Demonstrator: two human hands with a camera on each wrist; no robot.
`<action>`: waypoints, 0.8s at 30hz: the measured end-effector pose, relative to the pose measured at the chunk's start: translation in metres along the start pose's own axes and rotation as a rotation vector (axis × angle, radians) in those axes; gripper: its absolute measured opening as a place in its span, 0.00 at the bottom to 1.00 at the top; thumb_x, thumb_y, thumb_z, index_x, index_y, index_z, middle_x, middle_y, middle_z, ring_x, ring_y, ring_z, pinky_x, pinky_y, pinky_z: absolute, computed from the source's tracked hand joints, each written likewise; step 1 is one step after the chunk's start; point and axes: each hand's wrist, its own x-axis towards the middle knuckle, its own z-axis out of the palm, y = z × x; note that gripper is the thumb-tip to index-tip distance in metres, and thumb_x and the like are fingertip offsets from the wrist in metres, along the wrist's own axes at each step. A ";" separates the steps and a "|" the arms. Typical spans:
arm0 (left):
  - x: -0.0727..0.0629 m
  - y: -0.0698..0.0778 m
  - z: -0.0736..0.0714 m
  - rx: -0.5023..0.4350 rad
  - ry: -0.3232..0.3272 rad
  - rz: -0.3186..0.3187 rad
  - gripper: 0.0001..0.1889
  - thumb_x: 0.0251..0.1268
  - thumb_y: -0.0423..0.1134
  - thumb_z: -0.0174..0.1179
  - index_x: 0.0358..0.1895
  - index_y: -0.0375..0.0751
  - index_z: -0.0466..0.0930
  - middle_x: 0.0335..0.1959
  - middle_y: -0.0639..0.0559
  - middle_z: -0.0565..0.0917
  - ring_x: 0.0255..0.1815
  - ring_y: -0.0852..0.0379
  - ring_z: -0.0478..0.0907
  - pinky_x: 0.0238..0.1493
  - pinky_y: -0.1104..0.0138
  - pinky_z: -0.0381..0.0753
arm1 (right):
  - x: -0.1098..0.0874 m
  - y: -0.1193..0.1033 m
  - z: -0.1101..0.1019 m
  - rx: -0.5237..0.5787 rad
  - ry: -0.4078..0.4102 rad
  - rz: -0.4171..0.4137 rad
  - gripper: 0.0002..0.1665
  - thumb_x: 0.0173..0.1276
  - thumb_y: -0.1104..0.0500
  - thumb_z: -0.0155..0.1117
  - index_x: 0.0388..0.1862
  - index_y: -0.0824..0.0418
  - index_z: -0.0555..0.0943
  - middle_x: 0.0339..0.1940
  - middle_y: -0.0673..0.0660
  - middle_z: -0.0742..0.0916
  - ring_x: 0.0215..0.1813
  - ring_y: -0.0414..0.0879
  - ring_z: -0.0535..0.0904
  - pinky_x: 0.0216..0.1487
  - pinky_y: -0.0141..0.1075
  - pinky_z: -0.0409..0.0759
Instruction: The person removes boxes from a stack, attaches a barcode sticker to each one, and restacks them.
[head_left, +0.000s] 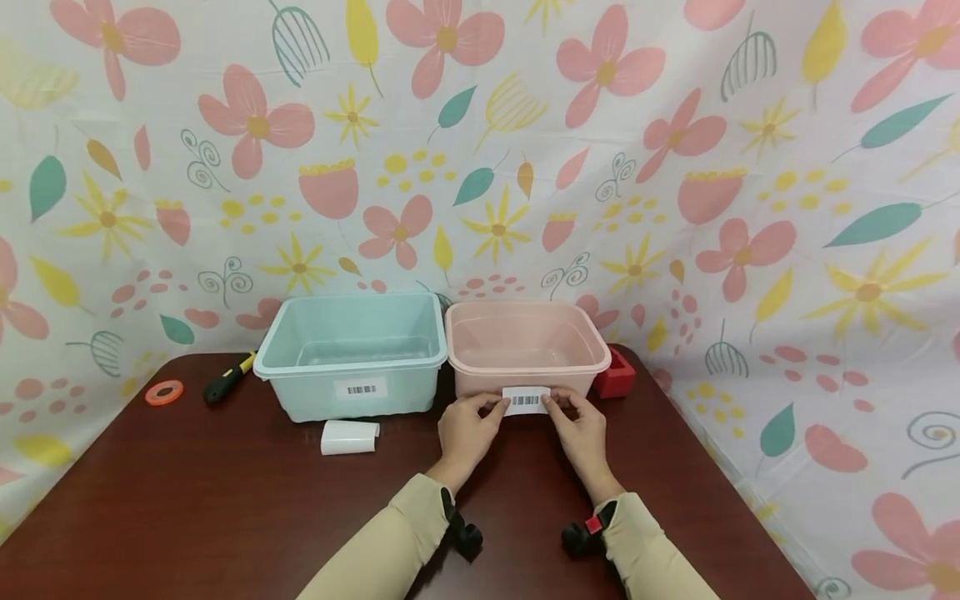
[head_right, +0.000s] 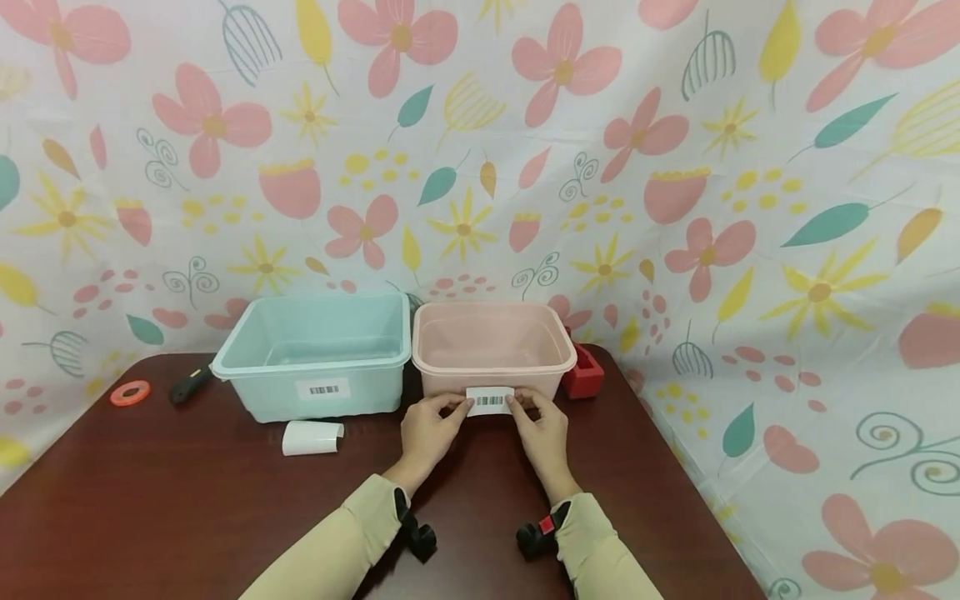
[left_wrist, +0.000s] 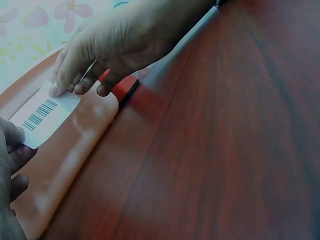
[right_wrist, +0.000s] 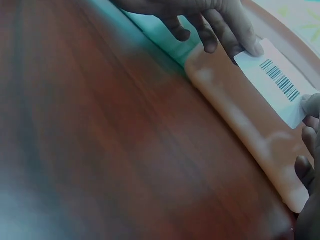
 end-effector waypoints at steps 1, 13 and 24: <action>0.001 0.001 0.001 0.001 0.006 0.008 0.07 0.63 0.54 0.68 0.37 0.60 0.92 0.31 0.68 0.87 0.25 0.67 0.77 0.27 0.67 0.74 | 0.003 0.006 0.000 -0.009 0.008 -0.019 0.05 0.63 0.62 0.75 0.37 0.61 0.88 0.31 0.56 0.89 0.34 0.48 0.81 0.36 0.23 0.74; 0.008 0.002 0.007 0.033 0.084 0.057 0.07 0.61 0.55 0.70 0.32 0.62 0.92 0.26 0.70 0.86 0.22 0.68 0.78 0.26 0.66 0.75 | 0.011 0.011 -0.002 -0.100 0.034 -0.132 0.04 0.62 0.59 0.77 0.33 0.58 0.88 0.31 0.50 0.89 0.32 0.42 0.83 0.35 0.24 0.75; 0.006 0.002 0.010 0.043 0.133 0.052 0.07 0.60 0.55 0.71 0.29 0.62 0.91 0.22 0.70 0.84 0.19 0.68 0.76 0.22 0.68 0.72 | 0.012 0.014 0.004 -0.155 0.095 -0.234 0.04 0.60 0.62 0.77 0.31 0.60 0.88 0.29 0.52 0.89 0.29 0.41 0.81 0.33 0.24 0.74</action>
